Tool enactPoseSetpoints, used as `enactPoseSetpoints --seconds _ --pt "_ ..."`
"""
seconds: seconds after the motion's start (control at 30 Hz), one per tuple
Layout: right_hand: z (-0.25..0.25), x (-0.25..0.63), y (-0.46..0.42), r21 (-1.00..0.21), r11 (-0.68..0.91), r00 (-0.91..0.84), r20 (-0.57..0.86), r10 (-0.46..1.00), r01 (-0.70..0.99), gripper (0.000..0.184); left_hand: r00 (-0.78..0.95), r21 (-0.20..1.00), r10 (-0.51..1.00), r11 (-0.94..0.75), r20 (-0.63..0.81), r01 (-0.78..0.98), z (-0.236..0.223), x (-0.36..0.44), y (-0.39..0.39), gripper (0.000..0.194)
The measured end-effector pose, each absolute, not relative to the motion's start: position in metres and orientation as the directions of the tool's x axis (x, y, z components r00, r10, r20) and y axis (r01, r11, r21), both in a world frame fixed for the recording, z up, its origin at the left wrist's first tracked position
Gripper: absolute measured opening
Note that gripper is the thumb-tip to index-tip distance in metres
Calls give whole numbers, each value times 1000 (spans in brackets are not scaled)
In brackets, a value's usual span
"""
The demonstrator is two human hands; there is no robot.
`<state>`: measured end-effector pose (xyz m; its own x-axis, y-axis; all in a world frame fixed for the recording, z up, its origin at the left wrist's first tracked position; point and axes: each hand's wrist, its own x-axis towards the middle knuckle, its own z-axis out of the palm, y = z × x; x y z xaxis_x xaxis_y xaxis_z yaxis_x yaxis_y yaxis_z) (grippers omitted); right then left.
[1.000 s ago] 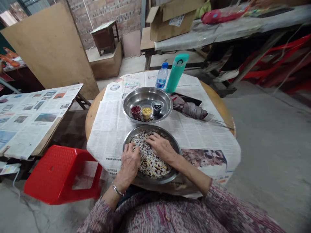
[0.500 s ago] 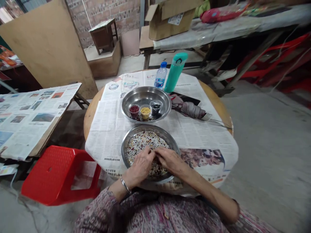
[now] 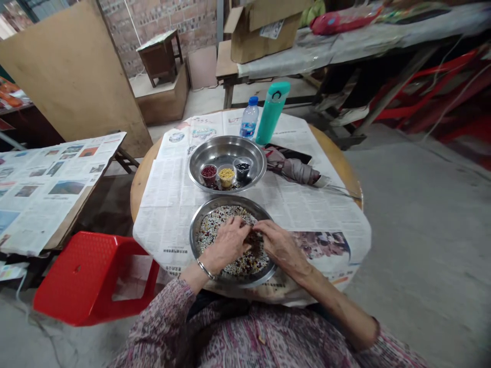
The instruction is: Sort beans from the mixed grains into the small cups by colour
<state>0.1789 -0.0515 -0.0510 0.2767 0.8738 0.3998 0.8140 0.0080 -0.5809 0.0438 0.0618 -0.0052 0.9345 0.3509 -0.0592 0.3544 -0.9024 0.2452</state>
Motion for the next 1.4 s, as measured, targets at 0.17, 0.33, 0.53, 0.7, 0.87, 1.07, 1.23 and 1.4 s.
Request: enactPoseSetpoints --seconds 0.17,0.33,0.53,0.7,0.87,1.07,1.23,1.4 --pt "-45 182 -55 -609 18 251 353 901 793 35 945 293 292 -900 -145 323 6 10 51 18" --pt "-26 182 -68 -563 69 -101 -25 995 824 37 920 337 387 -858 -69 386 5 -30 50 14" --pt "-26 151 -65 -456 205 -296 -138 945 866 33 784 466 613 -724 96 509 -17 -42 48 17" --pt "-23 145 -29 -297 110 -115 2 993 949 41 738 444 655 -717 163 538 -26 -39 44 26" --pt "-22 148 10 -233 -102 137 139 981 967 36 707 480 668 -711 231 514 -29 -40 44 41" --pt "-28 114 12 -340 163 -111 167 980 926 35 617 527 711 -685 337 502 -42 -40 46 52" --pt "-29 117 -13 -404 374 -359 115 926 835 22 625 520 698 -699 348 491 -49 -42 47 50" --pt "-33 160 -13 -330 245 -185 203 961 912 19 665 470 675 -722 319 508 -42 -42 48 49"
